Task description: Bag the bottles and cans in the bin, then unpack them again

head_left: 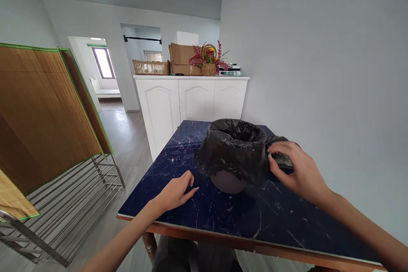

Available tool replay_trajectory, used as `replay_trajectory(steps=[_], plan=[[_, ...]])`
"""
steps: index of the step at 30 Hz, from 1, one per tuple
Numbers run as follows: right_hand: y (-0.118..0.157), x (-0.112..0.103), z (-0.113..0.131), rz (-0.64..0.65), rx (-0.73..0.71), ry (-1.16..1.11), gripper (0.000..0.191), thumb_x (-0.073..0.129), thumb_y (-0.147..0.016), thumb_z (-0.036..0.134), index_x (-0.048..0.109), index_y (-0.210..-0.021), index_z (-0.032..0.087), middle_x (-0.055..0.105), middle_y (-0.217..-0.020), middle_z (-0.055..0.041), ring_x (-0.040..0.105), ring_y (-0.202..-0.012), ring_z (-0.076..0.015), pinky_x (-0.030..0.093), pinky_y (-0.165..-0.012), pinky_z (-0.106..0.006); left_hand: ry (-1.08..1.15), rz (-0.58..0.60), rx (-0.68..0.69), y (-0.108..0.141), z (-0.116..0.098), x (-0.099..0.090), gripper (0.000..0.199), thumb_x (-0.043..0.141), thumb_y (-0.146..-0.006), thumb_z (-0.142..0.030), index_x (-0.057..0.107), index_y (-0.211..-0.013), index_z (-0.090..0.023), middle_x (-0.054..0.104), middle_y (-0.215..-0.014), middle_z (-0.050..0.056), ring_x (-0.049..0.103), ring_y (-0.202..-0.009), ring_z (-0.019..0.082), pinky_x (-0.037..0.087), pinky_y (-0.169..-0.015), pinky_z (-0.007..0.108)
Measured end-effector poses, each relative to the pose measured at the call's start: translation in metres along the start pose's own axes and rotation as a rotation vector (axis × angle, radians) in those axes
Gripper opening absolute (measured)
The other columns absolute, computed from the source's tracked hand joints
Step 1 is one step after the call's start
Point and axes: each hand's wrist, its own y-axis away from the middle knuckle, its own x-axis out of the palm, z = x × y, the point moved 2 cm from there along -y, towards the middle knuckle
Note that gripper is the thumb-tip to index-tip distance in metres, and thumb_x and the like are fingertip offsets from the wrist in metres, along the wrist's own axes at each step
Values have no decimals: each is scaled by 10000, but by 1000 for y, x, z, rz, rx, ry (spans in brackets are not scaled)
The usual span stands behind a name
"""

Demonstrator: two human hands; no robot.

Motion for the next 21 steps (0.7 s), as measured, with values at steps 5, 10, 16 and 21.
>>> replay_trajectory(steps=[5,10,16,21], plan=[[-50,14,14,152,21,-70,431,669,-1047,473,553,-1410,273,694,-1331,-126,631,-1278,-349,530,-1045,-530,39,-118,-88,10,4,10,232,497,-1098,-334,476,-886,-243,582,-705,-51,563,-526,127,396,-519,247],[-63,39,26,220,-39,-47,268,615,-1082,441,675,-1230,225,783,-1165,-108,724,-1101,-322,562,-957,-511,7,-333,-64,-3,-36,1,120,542,-1083,-313,551,-1162,-223,663,-1239,138,694,-1107,266,554,-923,412],[-59,43,31,224,-41,27,354,490,-1131,440,734,-1182,188,817,-1132,-126,776,-1003,-325,598,-871,-483,64,-485,163,-49,-103,-18,479,616,-1056,-296,456,-1497,-199,646,-1411,173,601,-1338,298,495,-1096,471],[-60,30,28,271,-33,28,373,483,-1125,464,769,-1211,240,831,-1163,-94,803,-978,-303,627,-828,-430,-114,-122,525,-50,-111,3,223,599,-1058,-286,713,-884,-205,761,-1041,76,680,-954,226,501,-863,390]])
